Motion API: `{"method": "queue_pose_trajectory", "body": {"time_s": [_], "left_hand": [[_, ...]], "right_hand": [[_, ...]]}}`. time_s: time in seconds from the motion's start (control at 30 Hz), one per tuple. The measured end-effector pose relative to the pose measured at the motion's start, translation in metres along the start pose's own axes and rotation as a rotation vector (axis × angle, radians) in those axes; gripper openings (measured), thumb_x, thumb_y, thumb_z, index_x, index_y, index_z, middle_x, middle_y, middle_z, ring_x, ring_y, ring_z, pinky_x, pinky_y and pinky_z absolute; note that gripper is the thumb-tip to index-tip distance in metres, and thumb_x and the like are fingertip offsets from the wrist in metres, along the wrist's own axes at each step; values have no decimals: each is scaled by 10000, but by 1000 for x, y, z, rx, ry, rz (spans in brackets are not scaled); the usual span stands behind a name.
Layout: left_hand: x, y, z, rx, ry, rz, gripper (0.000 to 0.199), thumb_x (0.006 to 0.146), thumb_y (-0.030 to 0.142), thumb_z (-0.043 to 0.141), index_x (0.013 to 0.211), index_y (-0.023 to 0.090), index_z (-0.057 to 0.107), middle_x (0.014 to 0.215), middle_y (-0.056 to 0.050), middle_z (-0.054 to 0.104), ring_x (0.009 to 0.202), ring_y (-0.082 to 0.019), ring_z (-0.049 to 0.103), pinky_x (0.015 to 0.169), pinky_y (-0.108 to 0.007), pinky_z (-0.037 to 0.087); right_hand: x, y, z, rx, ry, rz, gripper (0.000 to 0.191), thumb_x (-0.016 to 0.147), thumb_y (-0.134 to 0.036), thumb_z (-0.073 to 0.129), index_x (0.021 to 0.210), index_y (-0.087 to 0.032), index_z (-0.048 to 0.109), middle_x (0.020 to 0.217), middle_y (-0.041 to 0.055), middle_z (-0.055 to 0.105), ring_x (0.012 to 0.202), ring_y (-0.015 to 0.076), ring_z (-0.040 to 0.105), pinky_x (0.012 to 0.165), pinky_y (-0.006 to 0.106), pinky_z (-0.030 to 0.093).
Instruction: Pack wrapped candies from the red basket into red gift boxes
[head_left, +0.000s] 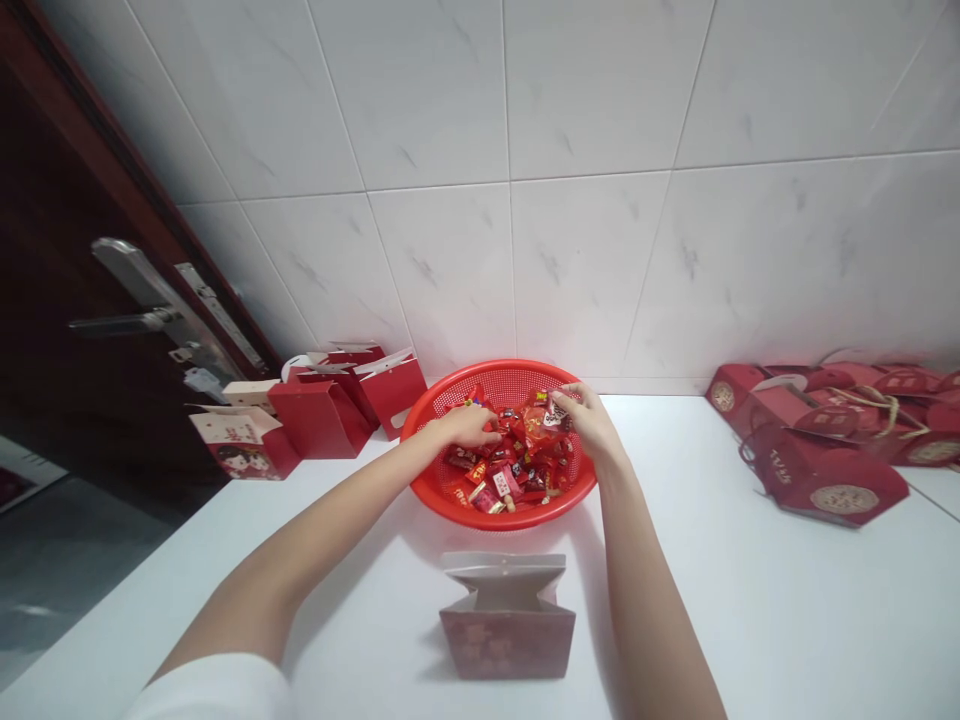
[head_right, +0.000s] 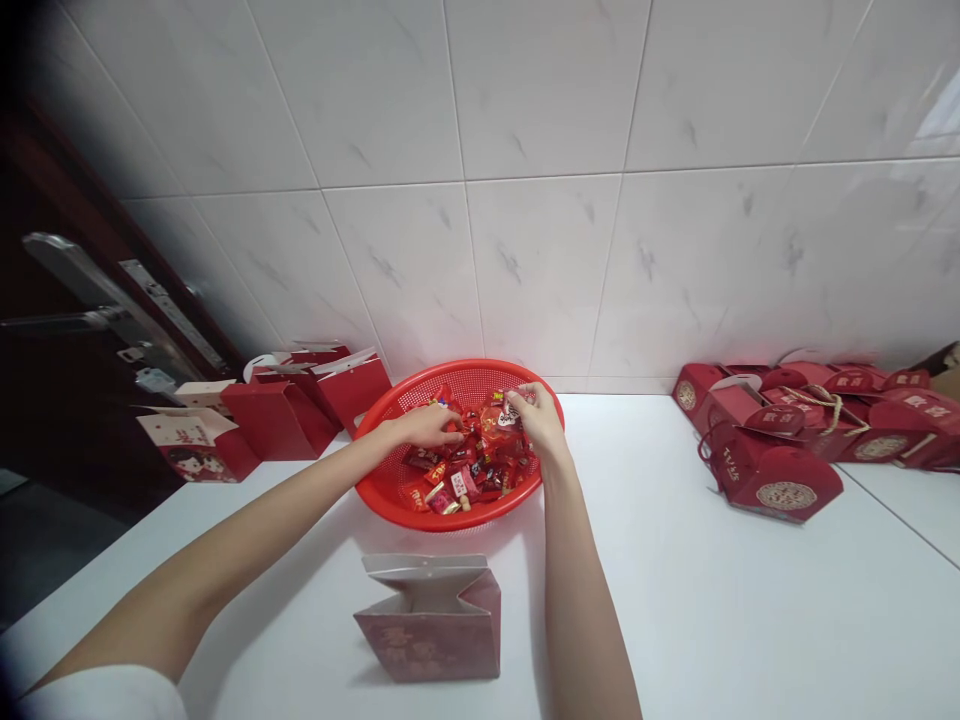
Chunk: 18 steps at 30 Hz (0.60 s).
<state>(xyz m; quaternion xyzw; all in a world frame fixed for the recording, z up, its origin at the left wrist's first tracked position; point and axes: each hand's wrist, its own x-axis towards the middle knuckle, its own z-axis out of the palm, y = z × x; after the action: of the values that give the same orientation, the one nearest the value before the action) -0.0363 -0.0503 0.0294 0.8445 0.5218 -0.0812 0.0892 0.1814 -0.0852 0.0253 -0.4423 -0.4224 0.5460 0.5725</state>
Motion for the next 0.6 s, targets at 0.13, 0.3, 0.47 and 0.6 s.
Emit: {"method": "queue_pose_trajectory", "body": {"time_s": [0.13,0.3,0.47,0.6], "left_hand": [[-2,-5,-2,-30,54,-47,289,931,403,530,993,200,725,940,-97,749,858,-247,684,675,-281,431],[-5,-3,-6,-52,100,-86,261,930,335,509,968,202,731,926,-87,747,856,-237,686,679,-276,430],[-7,-4,-7,-47,108,-153,223,882,295,529,953,211,724,950,-86,753,864,-239,684,670,-272,437],[-6,-13,-5,-46,60,-185,140,809,231,567,814,209,705,787,-53,728,740,-205,662,600,-250,406]], "right_hand": [[1,0,0,-18,2,-6,344,582,-439,777,754,-246,551,623,-26,621,626,183,588,556,314,491],[2,2,-1,-39,0,-12,380,574,-473,790,761,-246,550,643,-23,639,642,190,601,556,299,457],[4,4,-2,-22,16,-13,424,527,-482,821,743,-240,548,654,-29,624,632,170,577,552,282,438],[5,5,-2,-26,15,-26,405,547,-477,814,747,-244,552,652,-29,621,637,176,581,550,287,442]]}}
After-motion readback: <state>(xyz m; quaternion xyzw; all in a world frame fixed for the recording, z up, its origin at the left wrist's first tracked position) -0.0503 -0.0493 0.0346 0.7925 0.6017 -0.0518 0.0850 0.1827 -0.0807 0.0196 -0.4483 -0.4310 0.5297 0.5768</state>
